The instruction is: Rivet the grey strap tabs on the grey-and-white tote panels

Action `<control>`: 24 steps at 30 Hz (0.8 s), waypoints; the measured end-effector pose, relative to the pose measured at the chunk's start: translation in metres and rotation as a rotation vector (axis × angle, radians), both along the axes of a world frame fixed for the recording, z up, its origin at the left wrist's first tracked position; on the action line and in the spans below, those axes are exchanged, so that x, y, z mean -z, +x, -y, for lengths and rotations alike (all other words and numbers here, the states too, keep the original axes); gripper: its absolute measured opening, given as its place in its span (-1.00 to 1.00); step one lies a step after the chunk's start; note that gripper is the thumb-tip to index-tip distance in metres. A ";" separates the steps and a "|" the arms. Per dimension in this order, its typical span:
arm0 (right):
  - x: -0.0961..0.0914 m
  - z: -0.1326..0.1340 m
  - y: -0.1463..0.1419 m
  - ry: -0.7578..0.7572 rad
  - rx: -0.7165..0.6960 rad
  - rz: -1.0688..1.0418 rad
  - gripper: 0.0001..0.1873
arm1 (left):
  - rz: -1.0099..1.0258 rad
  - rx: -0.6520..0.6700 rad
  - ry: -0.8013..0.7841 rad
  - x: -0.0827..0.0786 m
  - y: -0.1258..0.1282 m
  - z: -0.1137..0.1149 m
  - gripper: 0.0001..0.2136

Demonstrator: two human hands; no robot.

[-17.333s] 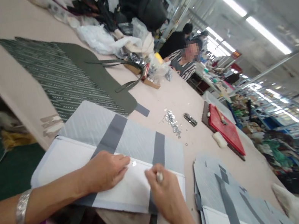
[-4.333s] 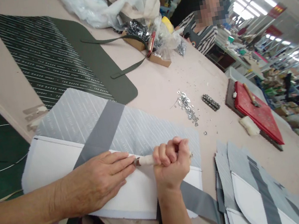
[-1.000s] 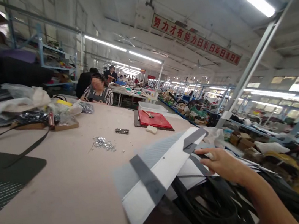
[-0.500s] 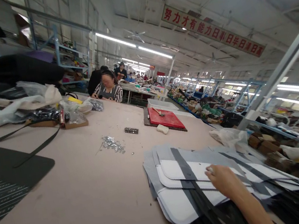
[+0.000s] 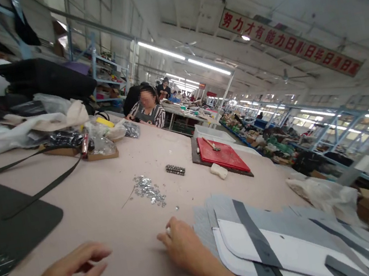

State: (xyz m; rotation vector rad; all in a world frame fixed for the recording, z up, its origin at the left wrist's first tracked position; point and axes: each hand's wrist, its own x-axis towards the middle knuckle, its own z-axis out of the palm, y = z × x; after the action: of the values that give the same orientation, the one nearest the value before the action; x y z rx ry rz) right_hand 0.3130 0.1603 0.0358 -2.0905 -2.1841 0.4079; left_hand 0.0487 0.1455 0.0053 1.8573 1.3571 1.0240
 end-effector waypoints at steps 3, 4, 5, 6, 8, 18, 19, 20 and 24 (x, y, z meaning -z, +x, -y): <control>0.006 -0.010 -0.017 -0.015 -0.114 -0.066 -0.59 | 0.180 0.146 -0.144 -0.001 0.062 -0.021 -0.77; 0.003 -0.018 -0.015 -0.034 -0.161 -0.058 -0.62 | 0.243 0.141 -0.152 0.000 0.079 -0.029 -0.77; -0.001 -0.030 -0.010 -0.049 -0.199 -0.035 -0.65 | 0.289 0.127 -0.147 0.002 0.094 -0.036 -0.76; -0.007 -0.045 -0.003 -0.055 -0.217 0.001 -0.69 | 0.315 0.113 -0.133 0.005 0.105 -0.043 -0.76; -0.019 -0.083 0.015 -0.008 -0.181 0.072 -0.71 | 0.299 0.100 -0.104 0.016 0.117 -0.056 -0.77; -0.005 -0.272 0.027 0.145 -0.007 0.361 -0.61 | 0.170 0.152 -0.197 0.043 0.120 -0.077 -0.85; -0.002 -0.282 0.021 0.130 -0.017 0.389 -0.61 | 0.156 0.157 -0.188 0.044 0.120 -0.078 -0.86; 0.002 -0.290 0.016 0.109 -0.027 0.419 -0.61 | 0.142 0.160 -0.179 0.045 0.121 -0.078 -0.86; 0.012 -0.313 0.000 -0.001 -0.043 0.544 -0.67 | 0.092 0.180 -0.148 0.053 0.122 -0.080 -0.89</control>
State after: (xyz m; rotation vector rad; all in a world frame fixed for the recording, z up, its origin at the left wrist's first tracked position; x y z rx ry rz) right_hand 0.3129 0.4737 0.0236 -2.3705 -2.4947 -0.1878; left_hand 0.1710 0.2253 -0.0480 1.7647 1.1569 0.8822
